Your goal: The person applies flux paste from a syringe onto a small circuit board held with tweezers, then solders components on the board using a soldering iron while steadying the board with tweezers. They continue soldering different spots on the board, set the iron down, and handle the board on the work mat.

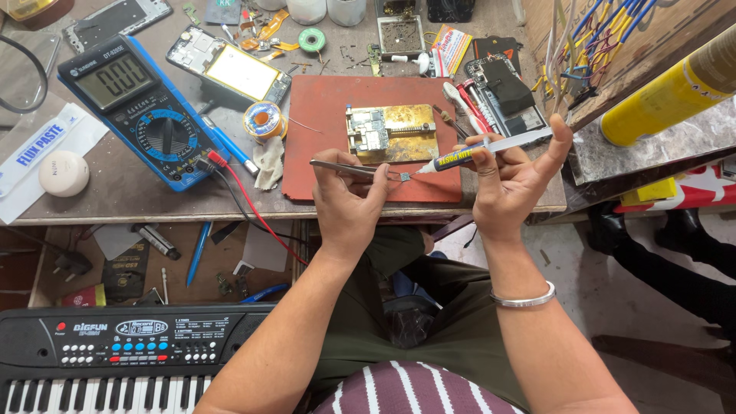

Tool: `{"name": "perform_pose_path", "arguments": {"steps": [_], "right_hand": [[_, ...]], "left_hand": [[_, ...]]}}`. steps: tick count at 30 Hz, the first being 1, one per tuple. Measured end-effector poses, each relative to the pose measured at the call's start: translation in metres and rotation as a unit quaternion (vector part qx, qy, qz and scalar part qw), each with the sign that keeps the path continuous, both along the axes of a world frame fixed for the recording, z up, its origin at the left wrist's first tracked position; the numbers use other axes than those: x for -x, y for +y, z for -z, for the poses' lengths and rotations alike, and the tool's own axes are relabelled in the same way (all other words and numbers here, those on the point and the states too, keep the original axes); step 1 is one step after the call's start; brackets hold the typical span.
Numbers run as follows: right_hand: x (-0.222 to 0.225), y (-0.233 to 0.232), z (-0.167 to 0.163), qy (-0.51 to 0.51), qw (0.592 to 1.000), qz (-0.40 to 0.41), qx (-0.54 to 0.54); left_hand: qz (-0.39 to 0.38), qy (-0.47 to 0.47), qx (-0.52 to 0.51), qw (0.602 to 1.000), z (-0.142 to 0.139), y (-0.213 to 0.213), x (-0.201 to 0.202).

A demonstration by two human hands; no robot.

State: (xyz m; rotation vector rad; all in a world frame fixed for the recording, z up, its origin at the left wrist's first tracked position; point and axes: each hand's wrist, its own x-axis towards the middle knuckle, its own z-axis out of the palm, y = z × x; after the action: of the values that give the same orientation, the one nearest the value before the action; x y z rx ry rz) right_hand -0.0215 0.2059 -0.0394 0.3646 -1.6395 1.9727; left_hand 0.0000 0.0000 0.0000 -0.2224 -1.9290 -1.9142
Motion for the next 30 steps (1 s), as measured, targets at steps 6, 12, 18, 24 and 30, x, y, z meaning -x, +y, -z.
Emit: {"name": "perform_pose_path", "arguments": {"steps": [6, 12, 18, 24, 30], "right_hand": [[-0.006, 0.012, 0.002, 0.000, 1.000, 0.007, -0.005], [-0.022, 0.024, 0.003, -0.003, 1.000, 0.013, -0.001], [-0.009, 0.029, 0.002, 0.004, 1.000, 0.003, 0.002], [-0.013, 0.019, -0.001, 0.001, 1.000, 0.003, 0.002], [-0.025, 0.010, -0.010, -0.007, 1.000, 0.012, 0.026]], "left_hand": [[0.013, 0.004, -0.020, 1.000, 0.004, 0.012, -0.005], [0.023, 0.001, -0.028, 0.999, 0.006, 0.023, -0.018], [0.021, 0.000, -0.025, 0.999, 0.007, 0.028, -0.006], [0.021, -0.003, -0.026, 0.999, 0.003, 0.019, -0.007], [0.030, 0.001, -0.025, 0.999, 0.003, 0.013, -0.018]]}}
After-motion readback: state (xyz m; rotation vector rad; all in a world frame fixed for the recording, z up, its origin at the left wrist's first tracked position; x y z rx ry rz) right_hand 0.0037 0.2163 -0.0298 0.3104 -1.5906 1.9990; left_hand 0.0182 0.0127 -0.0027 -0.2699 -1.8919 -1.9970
